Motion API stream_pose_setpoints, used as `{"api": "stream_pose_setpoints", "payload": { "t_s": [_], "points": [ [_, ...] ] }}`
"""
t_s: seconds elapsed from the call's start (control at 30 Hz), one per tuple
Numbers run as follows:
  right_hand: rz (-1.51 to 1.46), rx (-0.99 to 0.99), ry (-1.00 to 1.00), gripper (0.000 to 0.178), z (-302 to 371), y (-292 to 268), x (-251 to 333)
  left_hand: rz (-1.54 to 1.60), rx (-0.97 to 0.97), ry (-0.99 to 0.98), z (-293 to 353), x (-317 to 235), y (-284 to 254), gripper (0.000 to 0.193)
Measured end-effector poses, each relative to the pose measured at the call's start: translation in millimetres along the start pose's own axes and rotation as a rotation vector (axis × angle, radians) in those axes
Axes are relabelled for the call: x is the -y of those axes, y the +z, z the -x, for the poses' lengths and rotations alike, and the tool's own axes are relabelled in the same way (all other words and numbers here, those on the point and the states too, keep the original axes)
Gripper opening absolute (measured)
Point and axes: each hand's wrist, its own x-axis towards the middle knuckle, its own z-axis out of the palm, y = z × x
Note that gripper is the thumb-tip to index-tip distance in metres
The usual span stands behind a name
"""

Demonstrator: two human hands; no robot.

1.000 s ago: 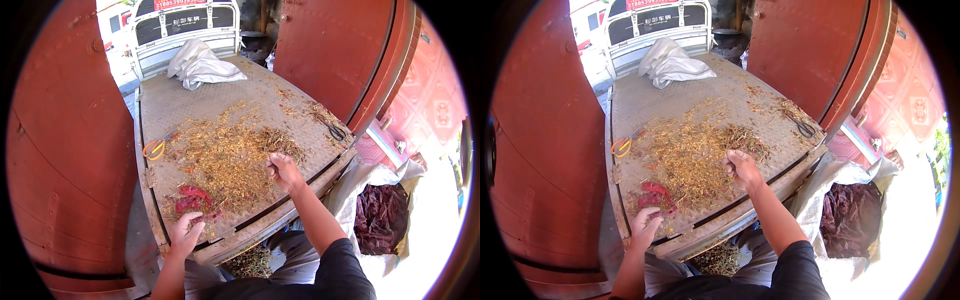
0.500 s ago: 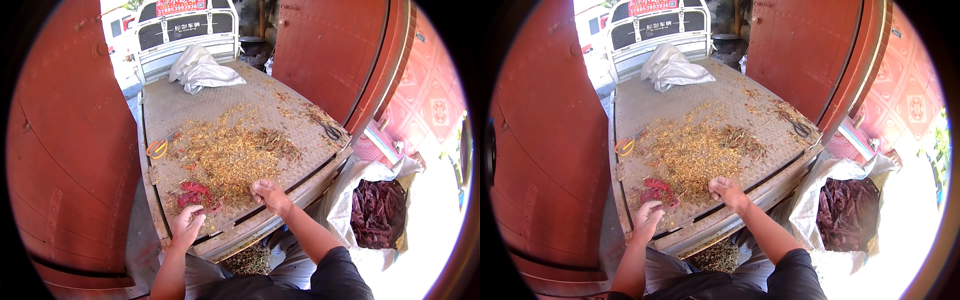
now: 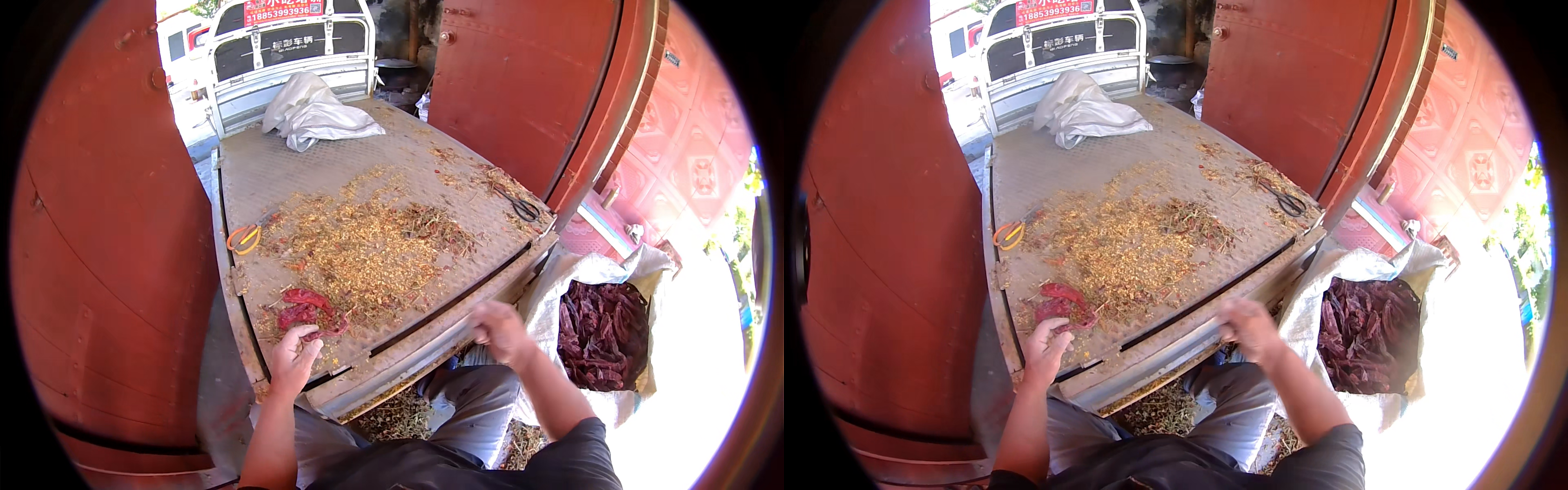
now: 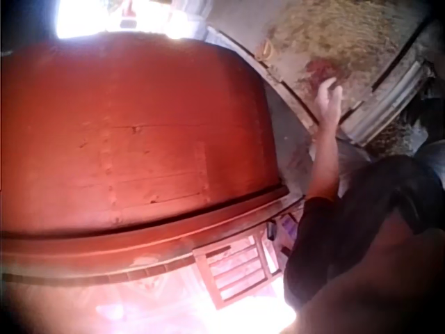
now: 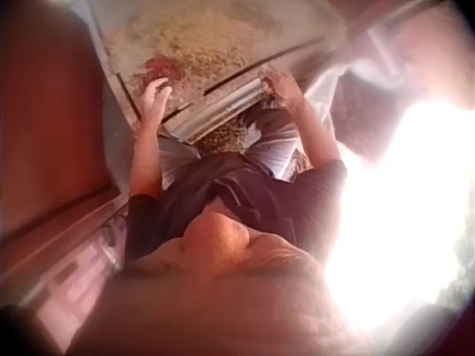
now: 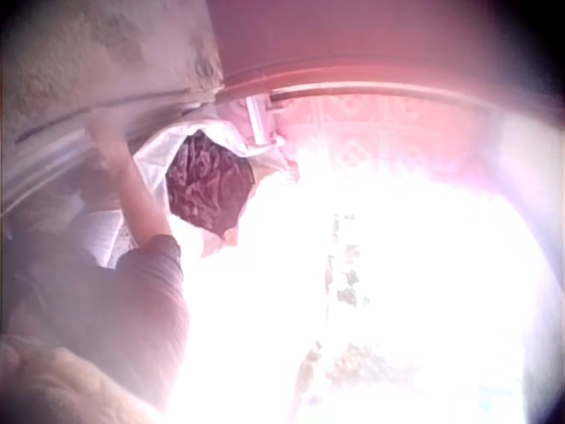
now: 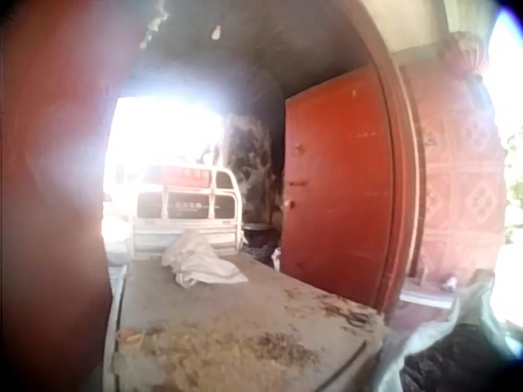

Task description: The person sorts dried red chilies on the flatbed of a truck, picking them up by hand and separating them from straw debris. The person places the sorted chilies into a large white sack positioned on the ground beside the truck.

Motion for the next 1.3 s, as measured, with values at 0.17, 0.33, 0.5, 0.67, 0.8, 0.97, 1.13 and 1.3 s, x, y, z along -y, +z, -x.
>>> {"api": "stream_pose_setpoints", "payload": {
  "t_s": [0.17, 0.33, 0.5, 0.67, 0.8, 0.97, 1.13, 1.3],
  "points": [
    [-0.943, -0.284, -0.902, 0.046, 81, -207, 113, -0.047, -0.010, 0.026, 3, 2, 2, 0.033],
    [-1.009, -0.597, -0.934, 0.061, 95, -161, 131, -0.077, -0.006, 0.003, 3, -6, 1, 0.033],
    [-0.416, -0.385, -0.494, 0.042, 33, -66, 57, 0.010, -0.018, 0.021, 4, 5, -2, 0.034],
    [0.083, 0.005, -0.154, 0.028, -12, 40, -23, 0.097, -0.028, 0.013, 1, 10, -2, 0.031],
    [0.581, 0.218, -0.139, 0.029, -25, 92, -56, 0.102, -0.014, 0.033, 1, 12, -3, 0.030],
    [0.645, 0.182, -0.338, 0.042, -24, 151, -65, 0.035, 0.014, 0.046, 4, 6, -3, 0.028],
    [0.443, 0.428, -0.284, 0.052, -38, 169, -71, -0.030, 0.041, 0.048, 5, 3, -4, 0.026],
    [0.332, 0.420, -0.134, 0.020, -39, 172, -75, -0.016, 0.016, 0.062, 3, 5, -3, 0.024]
  ]
}}
